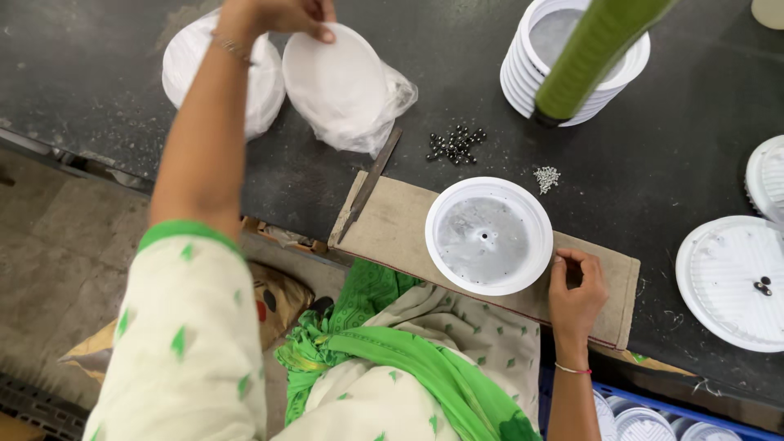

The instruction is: The person places small screws onto a white plastic lamp housing and uses a hand screwdriver to drive the screws in, then stacks the finished housing with others. They repeat the process on additional housings, picking screws from the workbench and setting completed units aside.

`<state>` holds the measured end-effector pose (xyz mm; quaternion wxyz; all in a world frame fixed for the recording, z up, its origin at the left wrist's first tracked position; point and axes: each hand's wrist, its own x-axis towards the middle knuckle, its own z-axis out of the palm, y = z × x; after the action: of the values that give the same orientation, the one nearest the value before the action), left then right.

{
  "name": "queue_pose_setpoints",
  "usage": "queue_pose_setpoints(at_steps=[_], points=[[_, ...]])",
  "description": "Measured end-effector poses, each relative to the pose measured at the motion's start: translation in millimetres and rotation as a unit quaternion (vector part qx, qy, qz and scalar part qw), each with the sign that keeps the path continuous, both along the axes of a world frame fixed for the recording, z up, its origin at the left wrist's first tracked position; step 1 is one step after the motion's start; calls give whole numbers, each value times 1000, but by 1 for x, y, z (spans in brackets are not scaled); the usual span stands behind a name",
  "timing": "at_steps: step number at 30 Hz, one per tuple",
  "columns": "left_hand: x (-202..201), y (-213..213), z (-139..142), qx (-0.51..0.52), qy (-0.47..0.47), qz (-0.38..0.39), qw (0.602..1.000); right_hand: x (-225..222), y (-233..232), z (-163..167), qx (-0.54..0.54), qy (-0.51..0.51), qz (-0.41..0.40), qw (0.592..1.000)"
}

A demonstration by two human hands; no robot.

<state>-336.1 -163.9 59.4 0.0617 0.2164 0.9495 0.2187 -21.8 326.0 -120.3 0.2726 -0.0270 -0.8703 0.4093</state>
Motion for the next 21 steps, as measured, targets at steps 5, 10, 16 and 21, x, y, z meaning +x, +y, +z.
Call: queue_pose_setpoints(at_steps=[5, 10, 16, 21], points=[[61, -8, 14, 182, 63, -34, 981, 1, -2, 3, -28, -13, -14, 999], [169, 7, 6, 196, 149, -21, 969, 7, -16, 28, -45, 29, 26, 998], [267, 60, -49, 449, -46, 25, 892, 18, -62, 53, -171, -16, 275, 946], [296, 117, -103, 629, -168, 43, 758, 36, -67, 54, -242, -99, 249, 932]])
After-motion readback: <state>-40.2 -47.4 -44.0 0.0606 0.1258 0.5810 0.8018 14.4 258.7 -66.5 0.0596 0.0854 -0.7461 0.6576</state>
